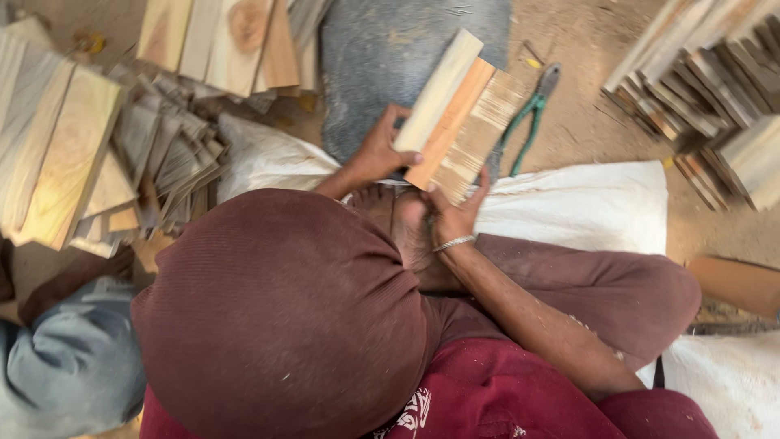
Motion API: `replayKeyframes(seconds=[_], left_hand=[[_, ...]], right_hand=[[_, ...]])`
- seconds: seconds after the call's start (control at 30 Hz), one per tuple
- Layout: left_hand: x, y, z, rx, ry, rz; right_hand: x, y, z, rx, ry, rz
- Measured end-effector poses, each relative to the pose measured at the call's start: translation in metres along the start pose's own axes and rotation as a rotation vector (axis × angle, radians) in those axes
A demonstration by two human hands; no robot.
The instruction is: The person sits on the ground and assembles small wooden frames by nailing thin strips to rectangular boards using a hammer. They repeatedly pick up boards, align strips, hammer nails, and stack the finished frames.
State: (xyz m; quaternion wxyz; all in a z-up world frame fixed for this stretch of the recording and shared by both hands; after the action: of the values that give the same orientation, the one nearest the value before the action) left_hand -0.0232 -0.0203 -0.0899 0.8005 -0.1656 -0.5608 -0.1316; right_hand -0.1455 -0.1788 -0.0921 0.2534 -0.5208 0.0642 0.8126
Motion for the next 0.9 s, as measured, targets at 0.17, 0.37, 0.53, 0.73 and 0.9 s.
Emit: replayKeyframes(seconds=[0.17,0.37,0.53,0.73,0.9], left_hand=[[0.03,0.022,-0.02,0.021,-0.028,-0.647],[0.049,0.023,-0.045,0.083,-0.045,-0.96],[0.018,0.009,-0.091,0.019,-0.179,-1.047],[0.007,0.022,-0.09,0.068,-0.335,-0.905],[0.008,0.012,-0.095,-0.088,-0.427,-0.896]], right_hand=[[0.006,0.003,-0.018,-0.172,-0.239,0.147],[-0.033,0.018,-0.049,-0.192,-0.27,0.255],[-0.032,-0.009,-0.055,-0.142,-0.406,0.234],[-0.03,-0.014,-0.055,-0.232,-0.476,0.018],[-0.02,-0.043,-0.05,-0.283,-0.701,-0.016]])
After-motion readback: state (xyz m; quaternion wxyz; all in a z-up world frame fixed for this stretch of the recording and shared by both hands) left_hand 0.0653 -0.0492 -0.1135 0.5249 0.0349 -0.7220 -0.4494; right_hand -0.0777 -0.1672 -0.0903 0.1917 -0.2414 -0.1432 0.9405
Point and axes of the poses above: each hand's wrist, its own z-axis away from the middle knuckle, its own y-axis out of the back of the hand, x = y × z, the point moved 1 cm from there along -z, towards the middle knuckle, and after that the axes turned 8 degrees about z, right-handed, at the moved point
